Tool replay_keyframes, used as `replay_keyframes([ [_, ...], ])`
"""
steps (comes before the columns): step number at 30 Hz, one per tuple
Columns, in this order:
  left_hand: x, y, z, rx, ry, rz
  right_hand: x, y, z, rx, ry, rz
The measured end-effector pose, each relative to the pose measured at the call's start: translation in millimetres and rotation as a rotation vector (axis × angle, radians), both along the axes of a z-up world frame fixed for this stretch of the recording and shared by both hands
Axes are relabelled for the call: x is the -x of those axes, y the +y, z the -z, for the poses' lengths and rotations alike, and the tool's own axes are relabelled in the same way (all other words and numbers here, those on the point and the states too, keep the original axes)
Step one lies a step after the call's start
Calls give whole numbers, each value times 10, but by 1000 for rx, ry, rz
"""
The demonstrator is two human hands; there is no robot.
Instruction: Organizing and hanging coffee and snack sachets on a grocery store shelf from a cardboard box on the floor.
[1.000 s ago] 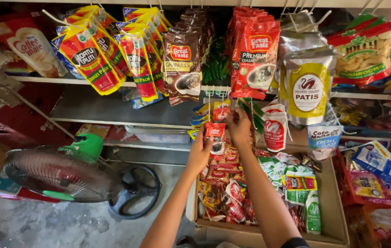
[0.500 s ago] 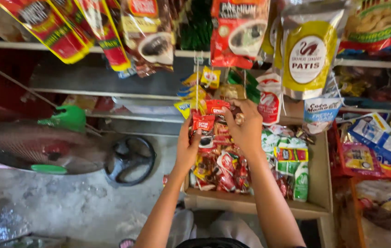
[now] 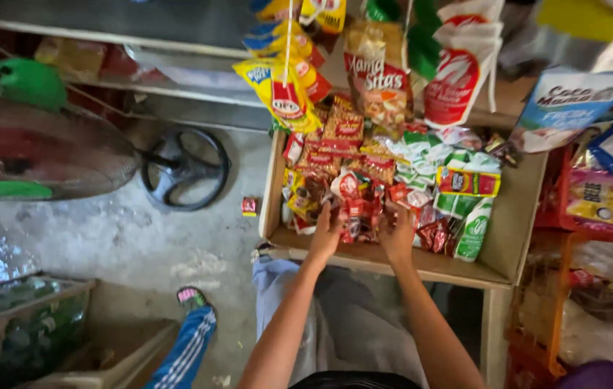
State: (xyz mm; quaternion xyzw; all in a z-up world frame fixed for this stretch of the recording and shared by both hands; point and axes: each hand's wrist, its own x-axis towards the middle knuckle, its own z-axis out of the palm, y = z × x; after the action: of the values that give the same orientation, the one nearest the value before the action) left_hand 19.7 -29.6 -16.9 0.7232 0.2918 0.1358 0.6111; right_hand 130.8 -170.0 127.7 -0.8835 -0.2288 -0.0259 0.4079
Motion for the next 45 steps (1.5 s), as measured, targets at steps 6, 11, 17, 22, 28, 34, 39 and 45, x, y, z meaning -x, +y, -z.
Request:
replay_keyframes([
  [6, 315, 209, -137, -161, 327, -67, 209, 169, 434, 101, 333, -223],
  [11, 286, 369, -283, 5, 367, -173, 355, 512, 899, 95, 595, -453],
  [17, 125, 418, 381, 4, 448, -91, 644, 432, 1727, -195, 1126, -626],
  [22, 106, 500, 252, 200, 382, -158, 594, 271, 1645, -190, 1092, -716],
  [28, 259, 434, -228, -361, 71, -152, 567, 446, 699, -151, 983, -449],
  [34, 381, 727, -1258, -92, -159, -29, 597, 771, -10, -270, 514, -314],
  [39, 252, 1025, -3220, 72, -12, -36, 493, 1096, -764, -381, 484, -127],
  [45, 9, 1351, -4121, -570, -491, 6, 332, 1548, -2202, -649, 262, -146],
])
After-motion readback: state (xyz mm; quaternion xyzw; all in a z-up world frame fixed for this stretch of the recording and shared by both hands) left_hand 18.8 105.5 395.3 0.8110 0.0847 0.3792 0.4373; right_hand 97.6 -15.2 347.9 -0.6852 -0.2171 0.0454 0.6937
